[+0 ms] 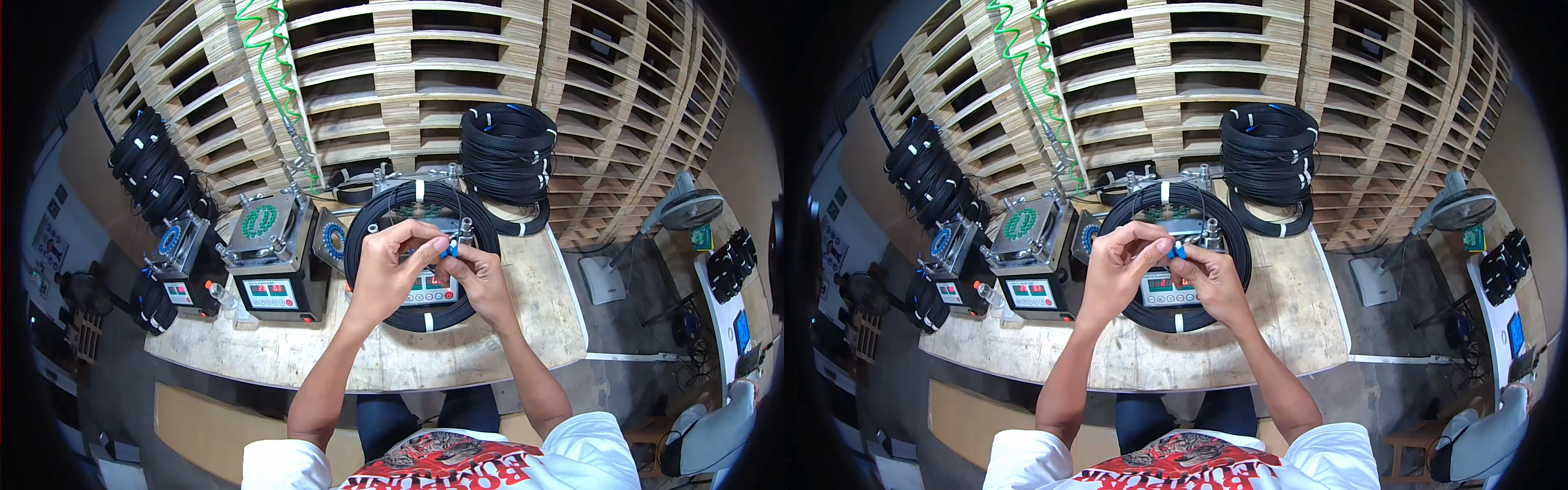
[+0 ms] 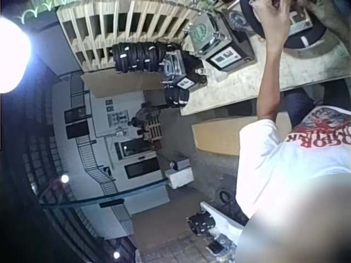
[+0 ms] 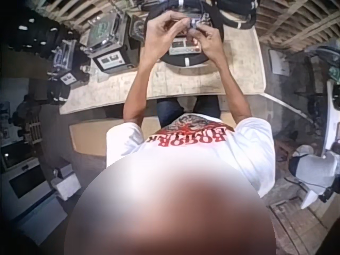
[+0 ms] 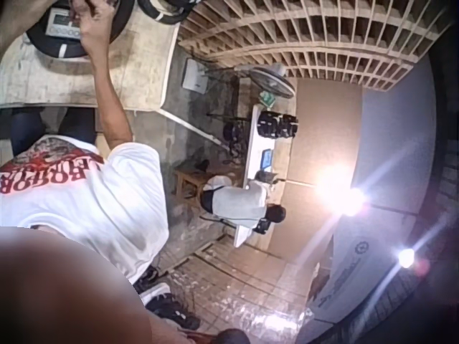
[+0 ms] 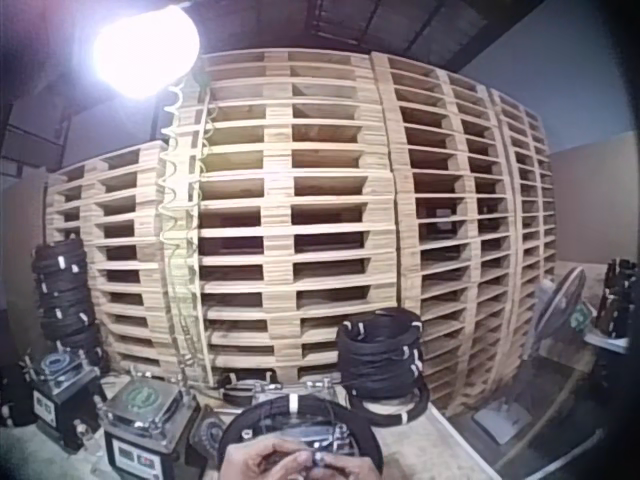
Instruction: Operating multiple cable polishing machines to polish the connectors of fiber optic cables.
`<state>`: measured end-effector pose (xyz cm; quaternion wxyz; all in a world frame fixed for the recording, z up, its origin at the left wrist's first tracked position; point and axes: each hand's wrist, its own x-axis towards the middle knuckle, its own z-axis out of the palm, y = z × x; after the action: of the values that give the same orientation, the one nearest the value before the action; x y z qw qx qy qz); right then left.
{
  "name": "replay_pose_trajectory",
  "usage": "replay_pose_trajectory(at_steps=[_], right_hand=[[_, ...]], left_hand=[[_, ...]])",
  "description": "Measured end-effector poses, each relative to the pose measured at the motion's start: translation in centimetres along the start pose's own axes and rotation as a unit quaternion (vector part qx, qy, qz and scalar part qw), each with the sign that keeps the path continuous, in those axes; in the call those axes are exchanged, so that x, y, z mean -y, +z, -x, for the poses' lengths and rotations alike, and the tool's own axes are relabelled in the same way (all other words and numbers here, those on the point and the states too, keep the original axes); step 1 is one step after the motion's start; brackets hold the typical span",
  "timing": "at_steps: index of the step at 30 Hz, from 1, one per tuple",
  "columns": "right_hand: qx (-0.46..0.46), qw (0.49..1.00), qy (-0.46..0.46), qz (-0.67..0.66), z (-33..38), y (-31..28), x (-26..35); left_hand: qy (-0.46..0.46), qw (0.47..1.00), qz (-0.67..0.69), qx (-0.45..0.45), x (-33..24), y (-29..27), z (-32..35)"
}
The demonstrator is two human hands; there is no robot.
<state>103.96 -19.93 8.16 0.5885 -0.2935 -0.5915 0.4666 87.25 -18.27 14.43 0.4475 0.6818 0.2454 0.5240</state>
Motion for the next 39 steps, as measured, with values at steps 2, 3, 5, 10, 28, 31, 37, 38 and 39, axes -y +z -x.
replay_pose_trajectory(at_steps=[2, 3, 5, 10, 28, 31, 37, 38, 39], right_hand=[[-0.019, 1.0, 0.008, 0.011, 0.0, 0.4, -0.2], [-0.038, 0.999, 0.014, 0.022, 0.1, 0.6, -0.2], [-0.039, 0.999, 0.014, 0.024, 0.3, 1.5, 0.0], [-0.04, 0.999, 0.029, 0.008, 0.2, 0.9, -0.5], [-0.03, 0.997, 0.064, 0.02, 0.4, 0.2, -0.1], [-0.042, 0.997, 0.056, 0.023, 0.6, 0.4, -0.5], [-0.053, 0.996, 0.063, 0.026, 0.7, 0.7, -1.0], [-0.054, 0.996, 0.064, 0.026, 0.7, 0.8, -0.9], [-0.054, 0.996, 0.069, 0.022, 0.7, 0.8, -0.6]], left_hand=[[0.019, 0.998, -0.061, -0.026, 0.0, 0.5, 0.1], [0.04, 0.99, -0.123, -0.051, 0.0, 0.8, 0.1], [0.054, 0.986, -0.109, -0.118, 0.6, 0.8, -0.2], [0.04, 0.992, -0.019, -0.12, 0.9, 0.1, -1.0], [0.11, 0.949, -0.279, 0.102, -0.6, -1.0, -1.5], [0.117, 0.943, -0.297, 0.094, 0.2, -0.7, -1.3], [0.069, 0.959, -0.276, 0.0, 0.6, 0.0, -1.0], [0.013, 0.97, -0.24, -0.038, 0.5, 0.1, -1.1], [0.012, 0.97, -0.24, -0.037, 0.7, 0.2, -1.1]])
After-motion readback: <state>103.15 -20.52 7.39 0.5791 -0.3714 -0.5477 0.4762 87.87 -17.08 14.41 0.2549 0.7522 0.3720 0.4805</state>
